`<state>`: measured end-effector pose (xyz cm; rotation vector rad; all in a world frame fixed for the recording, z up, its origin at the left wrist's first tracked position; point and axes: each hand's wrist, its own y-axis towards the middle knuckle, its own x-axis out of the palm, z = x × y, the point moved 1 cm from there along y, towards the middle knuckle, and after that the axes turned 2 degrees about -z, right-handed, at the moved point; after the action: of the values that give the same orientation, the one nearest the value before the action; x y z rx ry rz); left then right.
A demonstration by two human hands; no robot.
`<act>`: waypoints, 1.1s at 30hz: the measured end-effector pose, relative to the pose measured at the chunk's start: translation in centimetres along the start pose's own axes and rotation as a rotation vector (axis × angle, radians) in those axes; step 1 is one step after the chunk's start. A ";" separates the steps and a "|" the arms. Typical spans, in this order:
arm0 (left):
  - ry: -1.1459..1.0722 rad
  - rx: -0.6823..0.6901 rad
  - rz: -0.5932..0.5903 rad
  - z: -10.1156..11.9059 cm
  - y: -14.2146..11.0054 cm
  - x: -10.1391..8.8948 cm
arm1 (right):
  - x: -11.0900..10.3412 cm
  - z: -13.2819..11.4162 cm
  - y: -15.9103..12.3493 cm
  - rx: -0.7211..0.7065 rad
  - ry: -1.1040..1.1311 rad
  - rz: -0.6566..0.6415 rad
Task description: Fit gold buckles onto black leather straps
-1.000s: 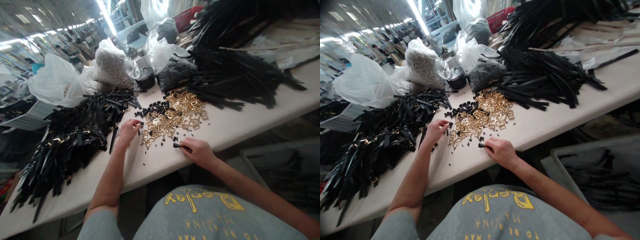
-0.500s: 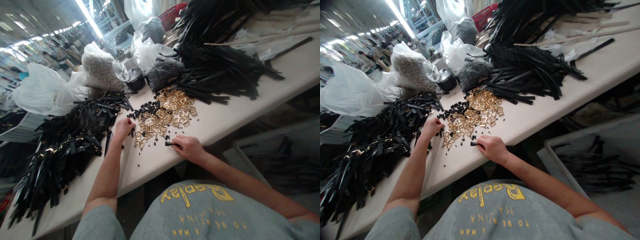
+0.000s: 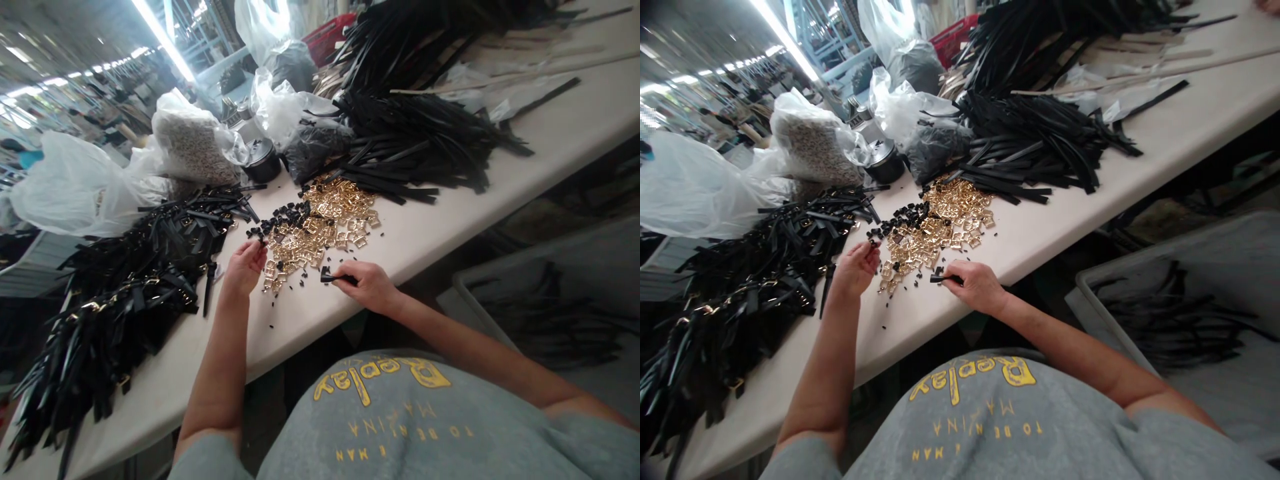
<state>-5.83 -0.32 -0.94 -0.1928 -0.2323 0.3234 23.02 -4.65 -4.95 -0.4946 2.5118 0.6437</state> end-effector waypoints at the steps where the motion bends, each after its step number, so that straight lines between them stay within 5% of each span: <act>1: -0.125 -0.024 -0.025 -0.4 -1.0 0.5 | -0.1 -0.3 0.1 -0.009 0.039 0.011; 9: -0.409 -0.075 -0.297 -2.3 -7.1 4.3 | -0.9 -4.2 1.3 -0.145 0.150 0.065; 15: -0.395 -0.067 -0.184 -3.4 -8.7 6.0 | -0.8 -5.0 1.7 -0.247 0.057 0.087; 25: -0.554 -0.067 -0.043 -5.6 -10.7 8.2 | -0.3 -4.0 1.8 -0.135 -0.003 0.195; 33: -0.335 0.008 -0.048 -6.0 -10.6 7.9 | -0.7 -3.7 1.6 -0.135 -0.081 0.171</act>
<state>6.12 -8.44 -2.79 -0.1237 -0.5652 0.3083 21.51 -5.13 -1.21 -0.2966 2.4623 0.8843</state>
